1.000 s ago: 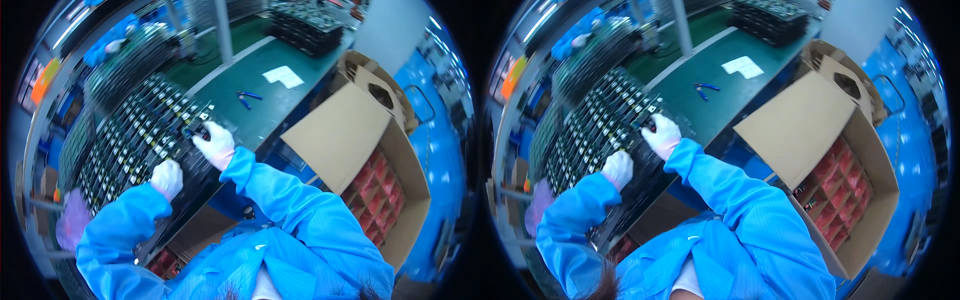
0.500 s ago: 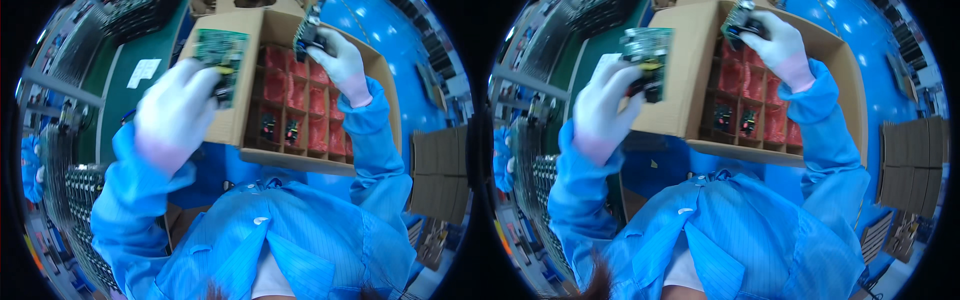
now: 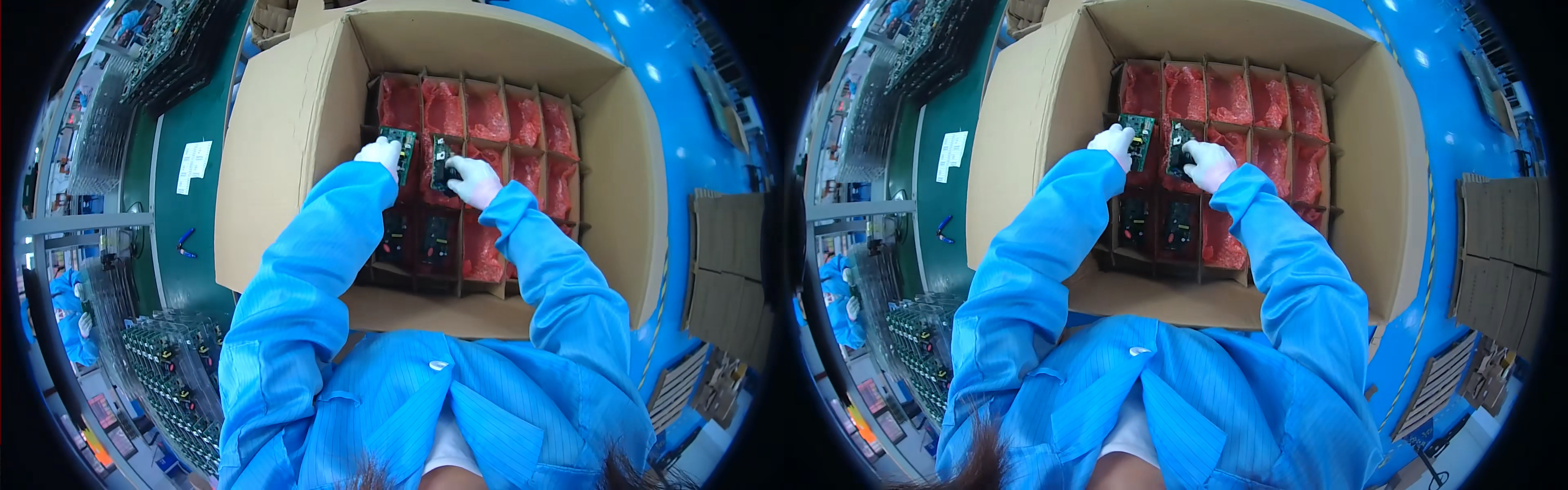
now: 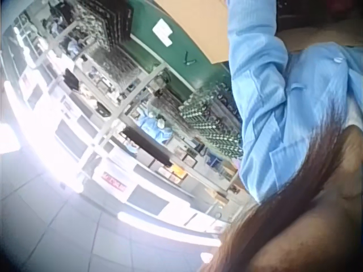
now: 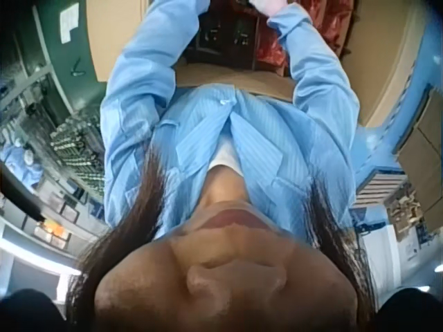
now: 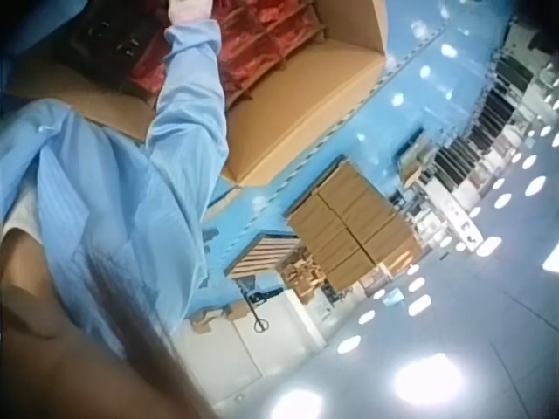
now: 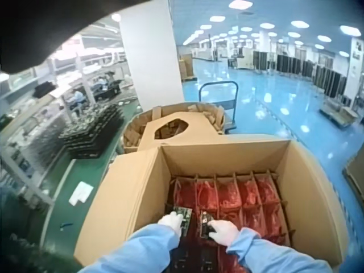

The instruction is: Packaging electronic circuit boards and components into boxes with protective dividers and bubble wrap.

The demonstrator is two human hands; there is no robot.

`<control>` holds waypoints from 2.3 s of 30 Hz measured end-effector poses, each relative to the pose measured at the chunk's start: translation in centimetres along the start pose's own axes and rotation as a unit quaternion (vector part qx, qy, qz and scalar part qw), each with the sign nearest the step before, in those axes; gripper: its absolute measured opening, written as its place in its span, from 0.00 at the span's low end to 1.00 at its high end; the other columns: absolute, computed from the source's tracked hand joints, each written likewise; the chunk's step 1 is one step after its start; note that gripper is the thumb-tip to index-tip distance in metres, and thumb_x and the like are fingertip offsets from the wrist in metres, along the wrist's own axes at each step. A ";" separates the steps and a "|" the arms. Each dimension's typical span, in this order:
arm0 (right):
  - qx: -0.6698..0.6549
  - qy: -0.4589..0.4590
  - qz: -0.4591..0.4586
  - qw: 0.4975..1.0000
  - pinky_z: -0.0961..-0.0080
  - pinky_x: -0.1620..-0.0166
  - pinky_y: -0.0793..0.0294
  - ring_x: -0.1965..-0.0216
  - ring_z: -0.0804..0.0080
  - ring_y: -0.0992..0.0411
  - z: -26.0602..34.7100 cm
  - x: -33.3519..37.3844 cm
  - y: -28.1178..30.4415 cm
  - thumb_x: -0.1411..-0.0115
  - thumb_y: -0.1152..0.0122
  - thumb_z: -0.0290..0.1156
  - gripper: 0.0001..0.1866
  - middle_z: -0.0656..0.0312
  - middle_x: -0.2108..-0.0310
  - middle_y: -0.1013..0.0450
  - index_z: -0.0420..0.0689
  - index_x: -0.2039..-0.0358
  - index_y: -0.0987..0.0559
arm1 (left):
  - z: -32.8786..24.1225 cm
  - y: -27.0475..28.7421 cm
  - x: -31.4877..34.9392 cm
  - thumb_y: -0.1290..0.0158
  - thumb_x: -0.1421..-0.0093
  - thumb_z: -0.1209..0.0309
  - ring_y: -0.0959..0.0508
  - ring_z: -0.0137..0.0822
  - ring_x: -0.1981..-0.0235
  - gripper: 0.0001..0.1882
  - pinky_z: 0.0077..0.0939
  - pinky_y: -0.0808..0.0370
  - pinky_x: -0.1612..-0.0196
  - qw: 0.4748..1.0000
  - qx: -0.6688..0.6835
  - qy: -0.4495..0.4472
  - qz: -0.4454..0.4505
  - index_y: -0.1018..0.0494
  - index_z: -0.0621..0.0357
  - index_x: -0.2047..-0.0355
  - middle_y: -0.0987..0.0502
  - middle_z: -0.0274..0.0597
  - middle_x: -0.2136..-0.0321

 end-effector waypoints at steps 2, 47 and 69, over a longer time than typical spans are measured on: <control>0.150 -0.016 0.046 0.987 0.70 0.60 0.30 0.65 0.57 0.29 0.9 -0.2 -0.8 0.57 0.45 0.27 0.19 0.50 0.65 0.28 0.40 0.61 0.27 | 0.1 -1.4 -0.7 0.50 0.54 0.76 0.28 0.51 0.62 0.15 0.39 0.29 0.59 1.000 0.000 0.019 0.005 0.32 0.57 0.63 0.31 0.48 0.62; 0.044 0.329 0.310 0.891 0.67 0.59 0.30 0.64 0.53 0.29 63.3 13.3 -49.4 0.55 0.48 0.43 0.27 0.48 0.64 0.28 0.38 0.57 0.30 | 39.6 -4.1 64.0 0.53 0.54 0.70 0.31 0.43 0.81 0.06 0.34 0.32 0.80 0.911 -0.265 0.312 -0.055 0.28 0.59 0.80 0.29 0.46 0.77; -0.288 0.317 -0.067 0.901 0.76 0.72 0.31 0.76 0.67 0.31 48.8 12.2 -8.5 0.62 0.40 0.30 0.19 0.55 0.73 0.28 0.38 0.67 0.30 | 29.0 8.3 57.2 0.52 0.54 0.76 0.32 0.37 0.76 0.09 0.26 0.31 0.78 0.860 -0.422 0.252 -0.135 0.34 0.53 0.70 0.34 0.38 0.69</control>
Point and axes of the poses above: each hand's wrist, its own x-axis away from the middle knuckle, its own y-axis out of the back of the hand, z = x × y, the point moved 10 cm from there along -x, towards the middle knuckle
